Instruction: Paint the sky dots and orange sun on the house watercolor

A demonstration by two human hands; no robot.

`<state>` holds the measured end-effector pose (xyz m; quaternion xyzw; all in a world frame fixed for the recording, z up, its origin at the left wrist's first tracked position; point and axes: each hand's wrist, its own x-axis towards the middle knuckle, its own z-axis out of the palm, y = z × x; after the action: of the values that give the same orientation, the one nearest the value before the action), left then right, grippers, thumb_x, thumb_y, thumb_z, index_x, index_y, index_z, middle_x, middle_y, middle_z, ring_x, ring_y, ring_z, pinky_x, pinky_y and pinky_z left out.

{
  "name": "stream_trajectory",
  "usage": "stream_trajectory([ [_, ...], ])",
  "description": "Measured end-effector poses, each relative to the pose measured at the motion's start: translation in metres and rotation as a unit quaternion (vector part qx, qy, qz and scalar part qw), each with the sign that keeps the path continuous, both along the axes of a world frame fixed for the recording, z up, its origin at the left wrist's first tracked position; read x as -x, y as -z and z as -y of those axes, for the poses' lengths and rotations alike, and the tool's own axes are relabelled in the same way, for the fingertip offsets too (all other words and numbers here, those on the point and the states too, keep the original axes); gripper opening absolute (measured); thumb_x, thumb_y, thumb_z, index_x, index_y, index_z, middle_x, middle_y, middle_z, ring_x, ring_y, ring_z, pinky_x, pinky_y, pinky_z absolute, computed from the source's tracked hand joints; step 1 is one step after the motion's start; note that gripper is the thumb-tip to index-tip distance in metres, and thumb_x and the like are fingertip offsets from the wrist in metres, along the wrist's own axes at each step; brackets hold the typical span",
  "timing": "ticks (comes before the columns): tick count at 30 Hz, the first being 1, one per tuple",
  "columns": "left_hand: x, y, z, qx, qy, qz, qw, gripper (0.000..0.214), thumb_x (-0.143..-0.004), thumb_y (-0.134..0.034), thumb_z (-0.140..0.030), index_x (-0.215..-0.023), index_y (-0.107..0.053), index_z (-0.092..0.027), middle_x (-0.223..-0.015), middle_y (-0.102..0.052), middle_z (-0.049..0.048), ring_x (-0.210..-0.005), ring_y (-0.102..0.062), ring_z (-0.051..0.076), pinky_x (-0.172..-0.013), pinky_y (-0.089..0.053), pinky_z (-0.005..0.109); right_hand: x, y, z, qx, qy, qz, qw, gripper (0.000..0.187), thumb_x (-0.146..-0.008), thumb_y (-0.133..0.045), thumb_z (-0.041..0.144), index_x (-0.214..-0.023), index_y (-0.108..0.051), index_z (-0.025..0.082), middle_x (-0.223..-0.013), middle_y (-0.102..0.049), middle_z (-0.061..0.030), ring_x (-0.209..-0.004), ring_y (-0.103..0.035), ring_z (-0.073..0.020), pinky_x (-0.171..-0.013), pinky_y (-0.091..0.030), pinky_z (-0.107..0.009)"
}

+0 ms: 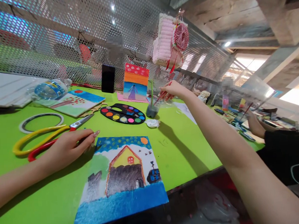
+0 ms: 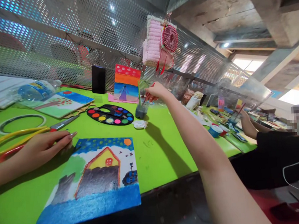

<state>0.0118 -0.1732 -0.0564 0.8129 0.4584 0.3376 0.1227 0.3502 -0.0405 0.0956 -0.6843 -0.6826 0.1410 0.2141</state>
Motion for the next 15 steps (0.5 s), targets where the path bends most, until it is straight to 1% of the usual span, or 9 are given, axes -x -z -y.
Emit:
stream_trajectory([
  [3, -0.0040, -0.0037, 0.0053, 0.018, -0.005, 0.010, 1.000, 0.036, -0.091, -0.036, -0.044, -0.065, -0.053, -0.025, -0.051, -0.050, -0.0041, -0.047, -0.045, 0.012, -0.051, -0.035, 0.026, -0.0012, -0.0015, -0.0005, -0.003, 0.003, -0.006, 1.000, 0.028, -0.091, -0.051, 0.021, -0.069, -0.067, 0.012, -0.065, -0.070, -0.0144, -0.058, -0.067, -0.0216, -0.058, -0.054, -0.035],
  [7, -0.0038, -0.0027, 0.0043, 0.006, -0.002, 0.002, 1.000, 0.033, -0.091, -0.035, -0.041, -0.065, -0.051, -0.027, -0.050, -0.050, -0.0037, -0.046, -0.045, 0.014, -0.050, -0.035, 0.028, -0.0036, -0.0039, 0.0006, 0.020, -0.006, -0.017, 1.000, 0.024, -0.089, -0.056, 0.022, -0.069, -0.066, 0.013, -0.060, -0.069, -0.0119, -0.052, -0.065, -0.0193, -0.051, -0.052, -0.031],
  [12, 0.0016, 0.0024, -0.0022, -0.013, 0.017, -0.007, 1.000, 0.032, -0.090, -0.036, -0.040, -0.064, -0.050, -0.027, -0.050, -0.052, -0.0034, -0.045, -0.047, 0.013, -0.047, -0.035, 0.026, -0.0049, -0.0070, 0.0040, 0.054, -0.019, -0.033, 0.998, 0.023, -0.087, -0.061, 0.022, -0.066, -0.067, 0.015, -0.060, -0.070, -0.0104, -0.049, -0.064, -0.0181, -0.044, -0.047, -0.027],
  [15, 0.0035, 0.0035, -0.0034, -0.018, 0.027, -0.007, 0.999, 0.032, -0.091, -0.037, -0.038, -0.064, -0.050, -0.025, -0.050, -0.052, -0.0039, -0.045, -0.047, 0.011, -0.046, -0.034, 0.024, -0.0058, -0.0083, 0.0060, 0.059, -0.013, -0.035, 0.998, 0.028, -0.088, -0.059, 0.020, -0.061, -0.065, 0.015, -0.060, -0.070, -0.0104, -0.046, -0.062, -0.0164, -0.042, -0.044, -0.025],
])
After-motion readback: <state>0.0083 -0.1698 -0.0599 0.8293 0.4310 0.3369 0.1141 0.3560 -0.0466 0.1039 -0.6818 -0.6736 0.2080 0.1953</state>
